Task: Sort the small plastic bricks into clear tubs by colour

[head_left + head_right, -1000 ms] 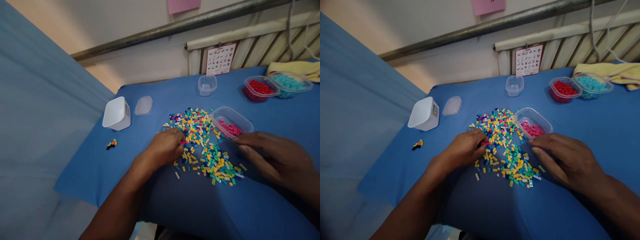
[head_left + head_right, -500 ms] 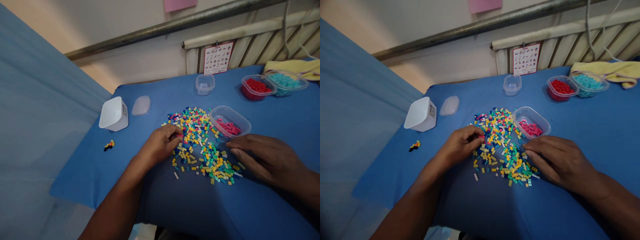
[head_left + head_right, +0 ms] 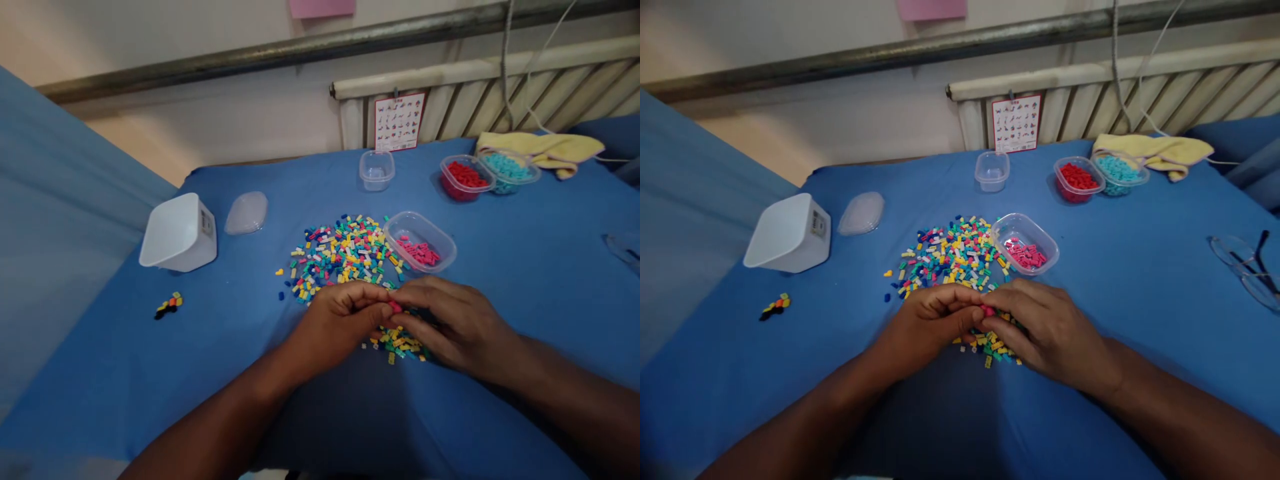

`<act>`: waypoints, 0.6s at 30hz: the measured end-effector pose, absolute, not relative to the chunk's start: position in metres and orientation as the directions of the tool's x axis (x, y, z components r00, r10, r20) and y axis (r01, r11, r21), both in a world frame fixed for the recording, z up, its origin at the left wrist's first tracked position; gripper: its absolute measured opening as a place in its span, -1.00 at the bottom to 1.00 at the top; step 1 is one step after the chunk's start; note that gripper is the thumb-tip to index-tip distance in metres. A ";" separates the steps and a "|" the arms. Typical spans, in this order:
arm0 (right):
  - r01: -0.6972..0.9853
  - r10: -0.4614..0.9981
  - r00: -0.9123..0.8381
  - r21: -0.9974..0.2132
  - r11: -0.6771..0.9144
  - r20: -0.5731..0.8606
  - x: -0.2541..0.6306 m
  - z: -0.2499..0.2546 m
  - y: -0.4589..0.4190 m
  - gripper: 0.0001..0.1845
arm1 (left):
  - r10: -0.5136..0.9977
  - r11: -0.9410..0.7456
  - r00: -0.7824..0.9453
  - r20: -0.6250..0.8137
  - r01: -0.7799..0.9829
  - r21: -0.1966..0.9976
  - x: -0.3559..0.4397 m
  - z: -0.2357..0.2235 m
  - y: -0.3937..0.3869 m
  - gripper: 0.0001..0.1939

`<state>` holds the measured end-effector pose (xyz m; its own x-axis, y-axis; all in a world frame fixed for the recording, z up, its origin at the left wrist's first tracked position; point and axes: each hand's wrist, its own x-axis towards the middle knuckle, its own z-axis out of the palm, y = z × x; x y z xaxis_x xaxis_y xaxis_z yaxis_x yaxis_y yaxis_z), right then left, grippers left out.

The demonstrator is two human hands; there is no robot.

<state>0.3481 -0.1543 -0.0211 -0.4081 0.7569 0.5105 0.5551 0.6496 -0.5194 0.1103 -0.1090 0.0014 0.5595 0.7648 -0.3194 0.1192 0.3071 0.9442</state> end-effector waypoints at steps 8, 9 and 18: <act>0.476 0.760 -0.430 -0.593 0.650 0.488 0.349 -0.018 -0.156 -0.85 | 0.785 0.283 0.546 -0.294 0.107 0.953 0.114 -0.002 -0.115 -0.70; 0.472 0.760 -0.425 -0.596 0.649 0.491 0.351 -0.017 -0.156 -0.85 | 0.806 0.236 0.527 -0.269 0.131 0.963 0.111 0.001 -0.113 -0.68; 0.822 0.798 -0.094 -0.407 0.400 0.595 0.394 -0.009 -0.141 -0.96 | 0.922 -0.370 0.355 0.152 0.696 0.615 0.032 0.014 -0.054 -0.81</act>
<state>0.3939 -0.1413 -0.0085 -0.0939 0.7983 0.5950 0.8215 0.3997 -0.4066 0.0322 -0.0542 0.0141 0.3554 0.9223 0.1520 0.6962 -0.3697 0.6153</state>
